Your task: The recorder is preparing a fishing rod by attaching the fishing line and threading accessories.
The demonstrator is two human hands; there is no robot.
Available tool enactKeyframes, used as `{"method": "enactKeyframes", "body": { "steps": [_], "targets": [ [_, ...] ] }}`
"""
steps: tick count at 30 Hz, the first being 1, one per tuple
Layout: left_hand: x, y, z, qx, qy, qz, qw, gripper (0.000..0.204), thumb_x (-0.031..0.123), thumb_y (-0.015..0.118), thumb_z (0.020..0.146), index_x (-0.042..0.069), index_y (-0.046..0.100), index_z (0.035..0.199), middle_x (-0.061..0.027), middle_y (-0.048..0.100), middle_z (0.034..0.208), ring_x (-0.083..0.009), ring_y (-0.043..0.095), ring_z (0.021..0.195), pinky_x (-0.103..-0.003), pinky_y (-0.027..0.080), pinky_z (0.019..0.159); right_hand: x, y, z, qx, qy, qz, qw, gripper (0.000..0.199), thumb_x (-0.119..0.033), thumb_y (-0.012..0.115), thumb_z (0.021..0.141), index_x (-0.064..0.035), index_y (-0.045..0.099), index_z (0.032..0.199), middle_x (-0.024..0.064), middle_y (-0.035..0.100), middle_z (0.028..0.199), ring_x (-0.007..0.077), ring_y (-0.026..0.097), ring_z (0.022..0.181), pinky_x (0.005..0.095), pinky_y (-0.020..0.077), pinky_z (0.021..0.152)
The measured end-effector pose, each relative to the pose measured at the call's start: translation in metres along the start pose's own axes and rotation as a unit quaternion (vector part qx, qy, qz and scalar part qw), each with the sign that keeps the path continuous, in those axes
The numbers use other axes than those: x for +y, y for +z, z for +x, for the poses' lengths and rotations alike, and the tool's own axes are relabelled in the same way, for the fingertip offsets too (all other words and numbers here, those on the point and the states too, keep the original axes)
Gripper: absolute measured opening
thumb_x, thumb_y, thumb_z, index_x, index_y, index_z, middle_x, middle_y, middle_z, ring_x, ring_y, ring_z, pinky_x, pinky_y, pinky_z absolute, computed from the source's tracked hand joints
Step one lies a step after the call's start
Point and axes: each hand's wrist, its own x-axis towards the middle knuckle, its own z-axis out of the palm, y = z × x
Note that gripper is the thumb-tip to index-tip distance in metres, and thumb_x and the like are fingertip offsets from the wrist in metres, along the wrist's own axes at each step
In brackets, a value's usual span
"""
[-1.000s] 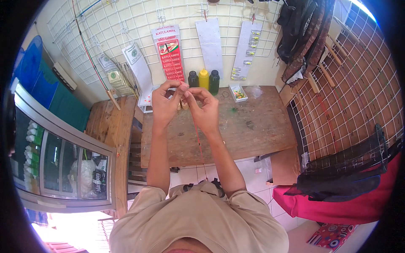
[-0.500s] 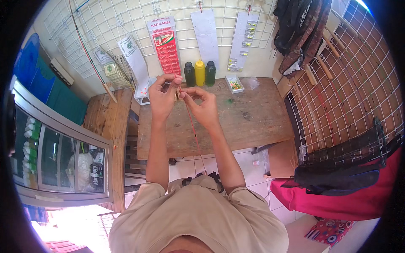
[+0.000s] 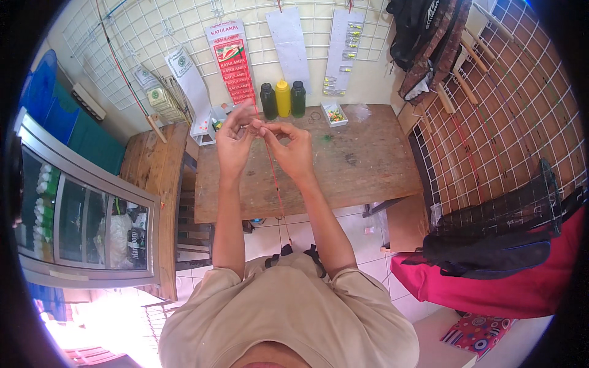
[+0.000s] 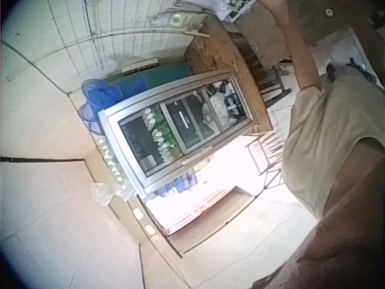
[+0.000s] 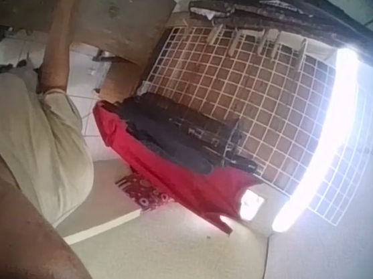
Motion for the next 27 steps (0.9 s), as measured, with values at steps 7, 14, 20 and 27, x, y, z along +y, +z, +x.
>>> {"method": "enactKeyframes", "body": {
  "steps": [7,14,20,27],
  "targets": [
    [-0.002,0.0,-0.007,-0.01,-0.021,0.056,0.998,0.032,0.018,0.074,0.08,-0.002,0.066,0.104,-0.007,0.064,0.099,-0.0108,0.058,0.086,-0.024,0.05,0.073,0.001,-0.01,0.003,-0.001,0.01,0.0,1.0,0.016,-0.013,0.07,0.083,-0.0012,0.072,0.094,0.0051,0.07,0.077,0.0062,0.058,0.066,0.0231,0.0465,0.061],
    [-0.008,0.001,-0.005,-0.033,-0.024,0.068,0.997,0.025,0.014,0.074,0.079,0.002,0.068,0.1,-0.0037,0.064,0.098,-0.011,0.059,0.084,-0.025,0.05,0.073,-0.004,-0.014,0.002,-0.024,0.06,-0.002,0.998,0.017,-0.014,0.071,0.082,0.0,0.071,0.092,0.0042,0.069,0.076,0.0063,0.057,0.067,0.0234,0.0465,0.063],
    [-0.018,0.006,0.001,-0.015,0.021,0.02,0.999,0.009,0.006,0.069,0.082,-0.001,0.064,0.083,-0.0073,0.062,0.091,-0.0133,0.06,0.082,-0.028,0.052,0.076,0.006,-0.016,0.006,-0.022,0.046,-0.027,0.998,0.02,-0.014,0.071,0.082,-0.0005,0.07,0.097,0.0066,0.069,0.079,0.0083,0.057,0.066,0.0243,0.0461,0.063],
    [-0.03,0.002,-0.001,0.004,0.041,0.033,0.999,0.008,0.003,0.069,0.081,-0.002,0.063,0.08,-0.0052,0.06,0.086,-0.0127,0.061,0.077,-0.023,0.047,0.066,0.009,-0.017,0.0,-0.047,0.023,-0.03,0.998,0.019,-0.011,0.07,0.082,-0.0032,0.07,0.1,0.0087,0.069,0.088,0.0104,0.056,0.068,0.0252,0.0461,0.063]
  ]
}}
